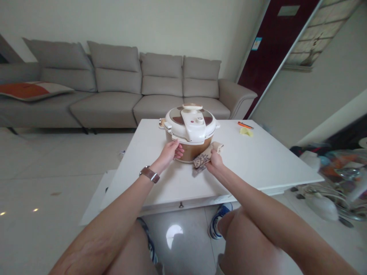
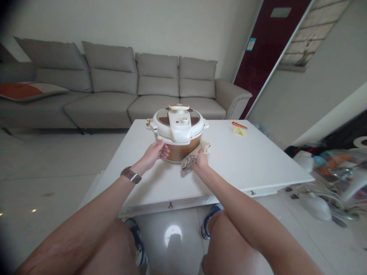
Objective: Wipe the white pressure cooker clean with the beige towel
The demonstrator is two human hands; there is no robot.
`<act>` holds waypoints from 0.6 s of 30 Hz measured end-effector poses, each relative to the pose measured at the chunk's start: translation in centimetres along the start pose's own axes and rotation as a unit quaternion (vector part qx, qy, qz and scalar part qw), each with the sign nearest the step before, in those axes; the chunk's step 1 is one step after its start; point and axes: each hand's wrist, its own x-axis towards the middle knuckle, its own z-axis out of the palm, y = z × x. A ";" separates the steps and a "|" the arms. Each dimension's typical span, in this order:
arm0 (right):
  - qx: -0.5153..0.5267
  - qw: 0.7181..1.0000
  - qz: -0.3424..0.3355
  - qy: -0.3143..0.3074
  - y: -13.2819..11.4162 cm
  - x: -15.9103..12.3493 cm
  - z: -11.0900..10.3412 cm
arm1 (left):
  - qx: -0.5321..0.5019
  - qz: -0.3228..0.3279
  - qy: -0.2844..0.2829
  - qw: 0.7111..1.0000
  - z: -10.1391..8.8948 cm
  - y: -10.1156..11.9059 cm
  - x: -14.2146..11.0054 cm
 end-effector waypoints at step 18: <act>-0.040 0.995 -0.064 0.067 -7.8 -3.9 2.4 | 0.024 0.037 0.026 0.999 -0.5 0.2 0.2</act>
